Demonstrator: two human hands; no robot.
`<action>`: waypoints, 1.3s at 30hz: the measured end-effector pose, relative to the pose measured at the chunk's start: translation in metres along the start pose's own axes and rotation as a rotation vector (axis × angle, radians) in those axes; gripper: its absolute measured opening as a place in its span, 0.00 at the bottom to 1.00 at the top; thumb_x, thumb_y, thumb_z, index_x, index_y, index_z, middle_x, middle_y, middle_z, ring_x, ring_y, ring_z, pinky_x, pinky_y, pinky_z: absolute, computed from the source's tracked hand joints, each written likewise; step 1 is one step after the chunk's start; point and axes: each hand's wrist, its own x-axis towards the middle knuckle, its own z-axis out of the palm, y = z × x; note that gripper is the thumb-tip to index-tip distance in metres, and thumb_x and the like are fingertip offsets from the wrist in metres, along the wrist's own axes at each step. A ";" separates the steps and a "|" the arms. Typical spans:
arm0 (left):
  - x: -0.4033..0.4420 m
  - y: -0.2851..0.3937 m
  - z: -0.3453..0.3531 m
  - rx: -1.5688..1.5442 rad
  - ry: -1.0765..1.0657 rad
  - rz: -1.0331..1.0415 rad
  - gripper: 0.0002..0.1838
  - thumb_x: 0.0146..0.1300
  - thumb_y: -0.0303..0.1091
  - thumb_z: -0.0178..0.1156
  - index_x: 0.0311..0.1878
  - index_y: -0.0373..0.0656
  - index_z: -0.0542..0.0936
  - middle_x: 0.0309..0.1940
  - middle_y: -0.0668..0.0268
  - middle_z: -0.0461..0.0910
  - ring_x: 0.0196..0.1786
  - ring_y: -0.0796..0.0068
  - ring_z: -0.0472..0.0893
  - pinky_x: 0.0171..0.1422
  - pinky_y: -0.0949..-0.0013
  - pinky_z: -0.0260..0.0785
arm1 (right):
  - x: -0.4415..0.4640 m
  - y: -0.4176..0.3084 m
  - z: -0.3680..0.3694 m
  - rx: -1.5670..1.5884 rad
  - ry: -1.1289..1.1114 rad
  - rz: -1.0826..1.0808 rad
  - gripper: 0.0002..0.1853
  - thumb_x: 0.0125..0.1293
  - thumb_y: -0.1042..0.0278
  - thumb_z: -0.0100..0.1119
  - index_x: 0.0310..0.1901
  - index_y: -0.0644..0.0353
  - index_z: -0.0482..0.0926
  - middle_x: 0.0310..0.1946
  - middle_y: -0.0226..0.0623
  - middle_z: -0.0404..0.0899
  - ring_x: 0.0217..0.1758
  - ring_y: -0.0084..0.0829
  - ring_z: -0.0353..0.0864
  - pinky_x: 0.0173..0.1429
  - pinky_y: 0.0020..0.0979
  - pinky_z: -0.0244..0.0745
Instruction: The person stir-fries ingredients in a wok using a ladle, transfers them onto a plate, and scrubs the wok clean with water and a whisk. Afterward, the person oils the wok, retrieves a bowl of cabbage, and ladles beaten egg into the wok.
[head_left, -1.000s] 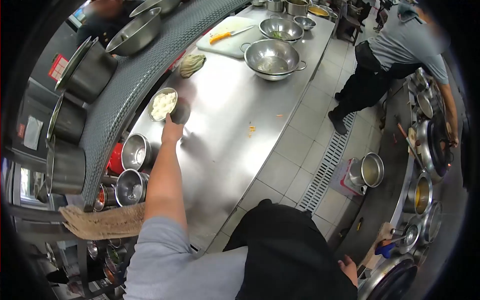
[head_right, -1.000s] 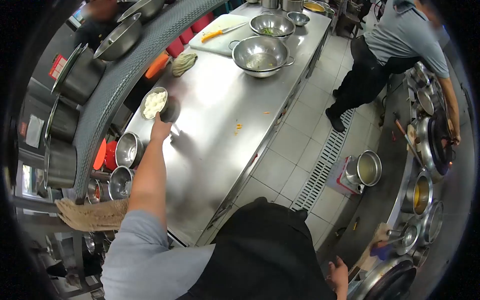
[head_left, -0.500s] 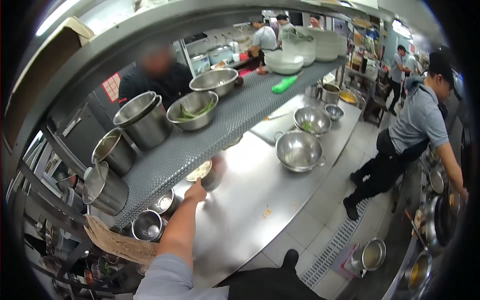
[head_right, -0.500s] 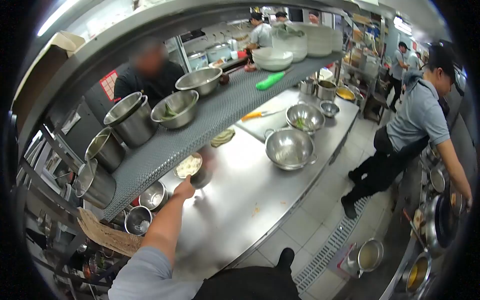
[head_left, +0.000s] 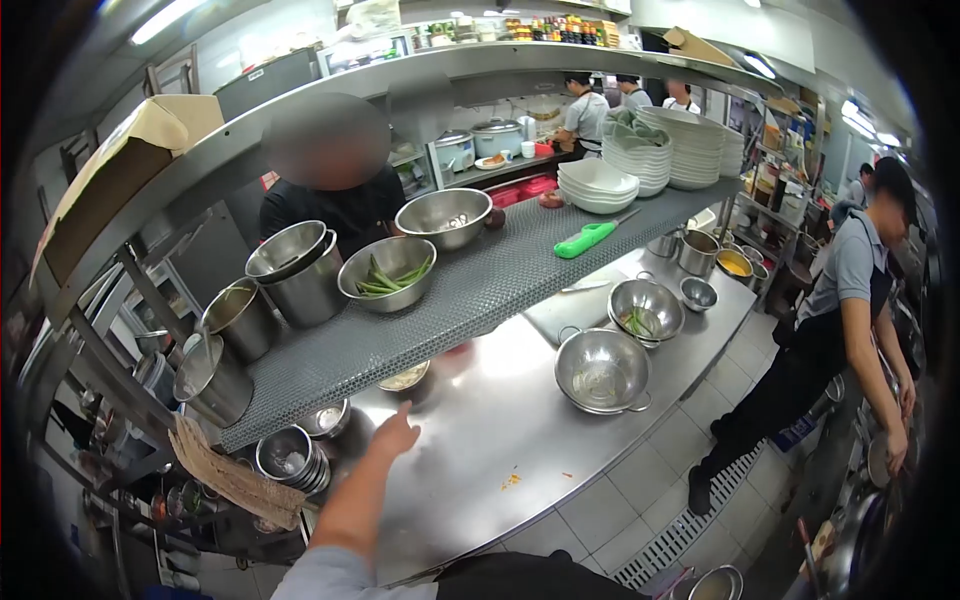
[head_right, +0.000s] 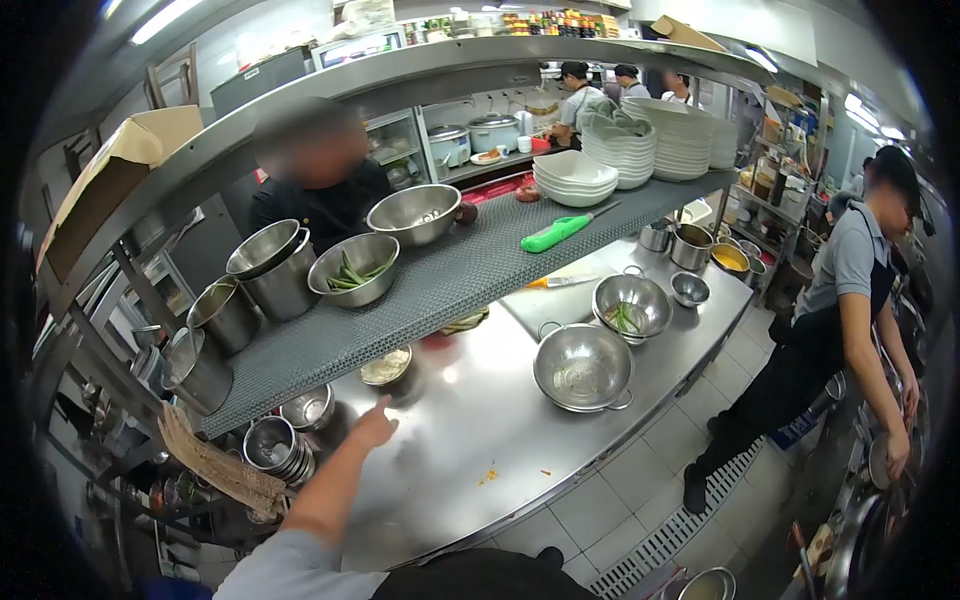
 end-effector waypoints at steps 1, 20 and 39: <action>-0.017 0.001 0.004 -0.064 -0.017 0.011 0.35 0.59 0.43 0.54 0.69 0.47 0.58 0.48 0.53 0.79 0.53 0.56 0.77 0.58 0.59 0.68 | 0.017 -0.052 -0.055 0.014 -0.066 -0.091 0.24 0.65 0.49 0.49 0.52 0.59 0.76 0.50 0.47 0.77 0.54 0.45 0.76 0.57 0.41 0.69; -0.388 -0.047 0.134 -0.321 0.194 -0.732 0.17 0.58 0.40 0.58 0.47 0.42 0.80 0.30 0.55 0.81 0.36 0.58 0.81 0.41 0.62 0.72 | 0.153 -0.837 -0.653 1.165 0.112 -0.987 0.21 0.65 0.59 0.58 0.52 0.66 0.68 0.37 0.47 0.77 0.35 0.39 0.80 0.42 0.36 0.81; -0.418 -0.006 0.147 -0.297 0.170 -0.922 0.17 0.58 0.40 0.59 0.47 0.42 0.80 0.30 0.54 0.81 0.37 0.58 0.82 0.42 0.62 0.72 | 0.199 -0.880 -0.638 1.312 0.024 -1.086 0.06 0.66 0.70 0.50 0.41 0.63 0.73 0.33 0.42 0.79 0.32 0.36 0.80 0.36 0.34 0.82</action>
